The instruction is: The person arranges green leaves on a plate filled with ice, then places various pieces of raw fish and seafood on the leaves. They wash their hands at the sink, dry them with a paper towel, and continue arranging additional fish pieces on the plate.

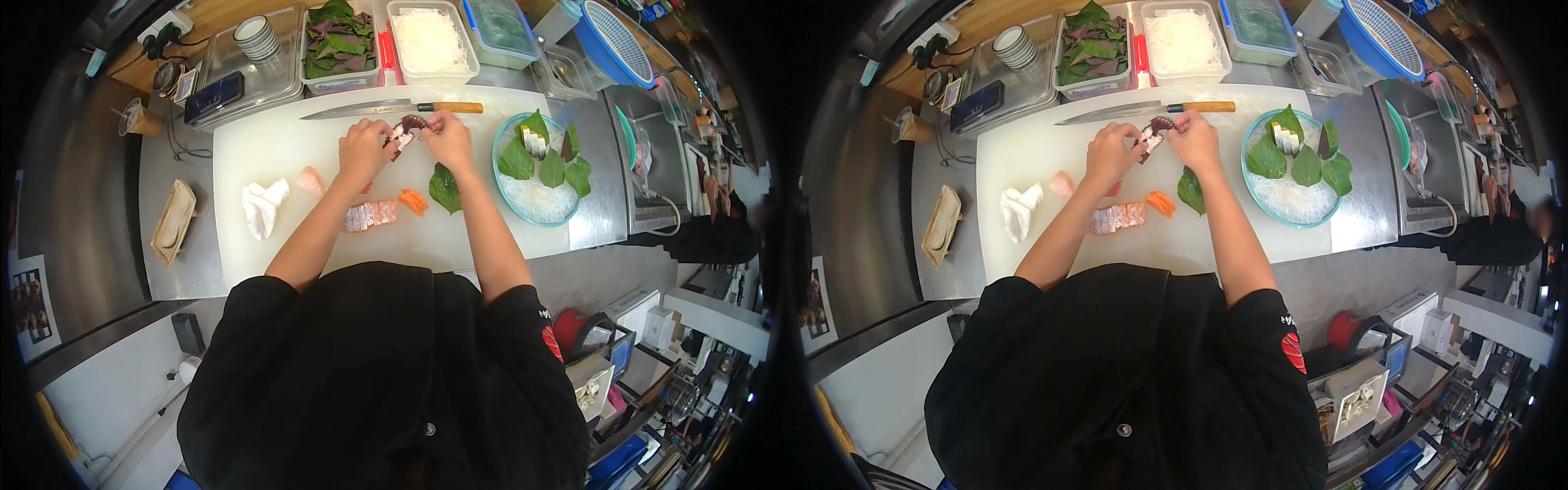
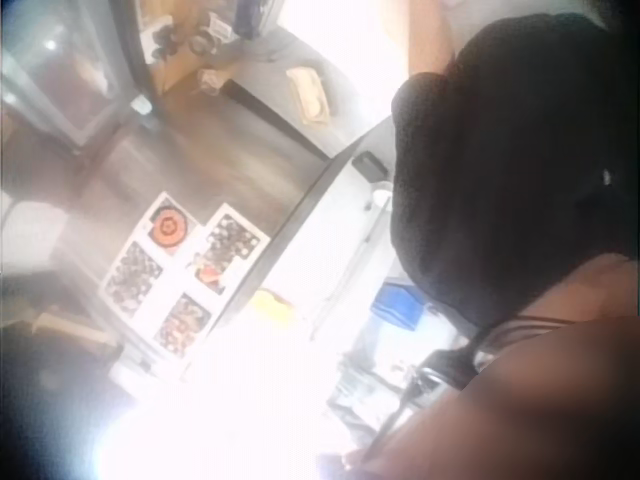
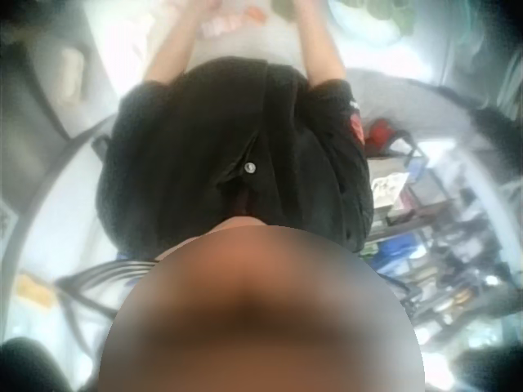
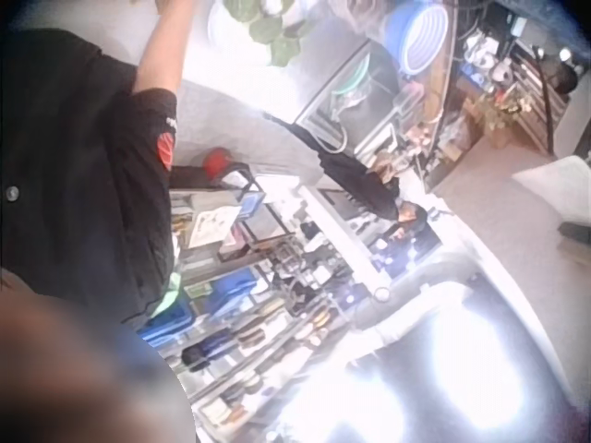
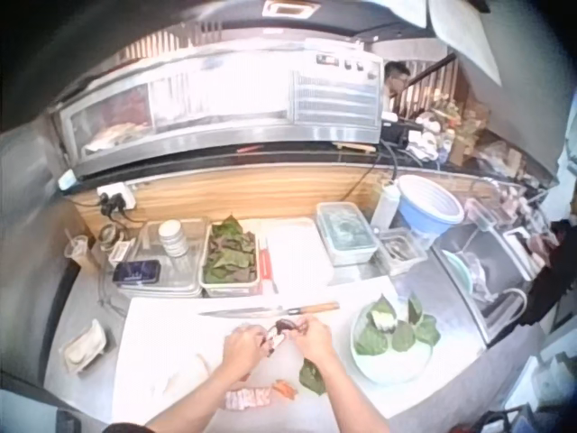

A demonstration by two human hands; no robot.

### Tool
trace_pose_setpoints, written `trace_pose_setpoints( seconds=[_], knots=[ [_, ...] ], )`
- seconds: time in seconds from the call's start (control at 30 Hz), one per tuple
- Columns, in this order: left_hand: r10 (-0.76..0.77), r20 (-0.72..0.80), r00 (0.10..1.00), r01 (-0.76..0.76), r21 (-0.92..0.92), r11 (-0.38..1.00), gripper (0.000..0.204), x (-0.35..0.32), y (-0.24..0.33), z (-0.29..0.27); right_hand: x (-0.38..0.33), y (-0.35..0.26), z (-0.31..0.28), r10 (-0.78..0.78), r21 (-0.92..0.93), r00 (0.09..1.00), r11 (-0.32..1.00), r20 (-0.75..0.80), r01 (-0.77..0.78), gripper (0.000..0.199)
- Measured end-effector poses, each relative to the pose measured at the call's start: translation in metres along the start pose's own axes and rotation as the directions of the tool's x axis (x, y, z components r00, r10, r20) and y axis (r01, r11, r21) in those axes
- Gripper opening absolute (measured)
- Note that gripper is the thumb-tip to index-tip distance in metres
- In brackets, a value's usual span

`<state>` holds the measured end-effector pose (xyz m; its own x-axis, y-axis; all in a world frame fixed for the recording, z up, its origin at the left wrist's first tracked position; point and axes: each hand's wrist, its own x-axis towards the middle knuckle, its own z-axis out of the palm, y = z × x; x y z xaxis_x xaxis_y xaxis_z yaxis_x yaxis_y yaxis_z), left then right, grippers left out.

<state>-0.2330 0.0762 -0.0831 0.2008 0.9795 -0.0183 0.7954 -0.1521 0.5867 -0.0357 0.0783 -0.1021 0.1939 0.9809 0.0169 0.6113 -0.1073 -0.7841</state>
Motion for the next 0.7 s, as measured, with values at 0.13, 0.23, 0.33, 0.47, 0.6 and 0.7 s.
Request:
trace_pose_setpoints(
  seconds=[0.13, 0.23, 0.33, 0.47, 0.6, 0.7],
  knots=[
    [0.065, -0.027, 0.997, -0.067, -0.077, 0.995, 0.041, 0.003, -0.001, 0.007, 0.003, 0.008, -0.018, 0.028, 0.218, 1.0, 0.976, 0.001, -0.028, 0.018],
    [0.176, -0.001, 0.984, -0.173, -0.199, 0.965, 0.041, 0.009, -0.001, 0.013, -0.002, 0.006, -0.032, 0.019, 0.488, 0.991, 0.869, 0.135, -0.083, 0.012],
    [0.233, 0.111, 0.966, -0.203, -0.23, 0.952, 0.038, 0.026, -0.007, 0.005, -0.008, -0.001, -0.039, 0.063, 0.594, 0.969, 0.78, 0.24, -0.198, 0.011],
    [0.108, 0.309, 0.945, -0.008, -0.307, 0.952, 0.038, 0.059, -0.037, -0.039, -0.014, -0.009, -0.027, 0.084, 0.42, 0.966, 0.888, 0.246, -0.184, 0.011],
    [0.147, 0.422, 0.895, 0.079, -0.473, 0.878, 0.037, 0.068, -0.051, -0.057, -0.019, -0.011, -0.02, -0.085, -0.075, 0.989, 0.993, 0.119, 0.094, 0.016],
    [0.225, 0.423, 0.878, 0.129, -0.661, 0.739, 0.037, 0.056, -0.047, -0.043, -0.024, -0.011, -0.023, -0.133, -0.046, 0.988, 0.99, 0.075, 0.136, 0.02]
  ],
)
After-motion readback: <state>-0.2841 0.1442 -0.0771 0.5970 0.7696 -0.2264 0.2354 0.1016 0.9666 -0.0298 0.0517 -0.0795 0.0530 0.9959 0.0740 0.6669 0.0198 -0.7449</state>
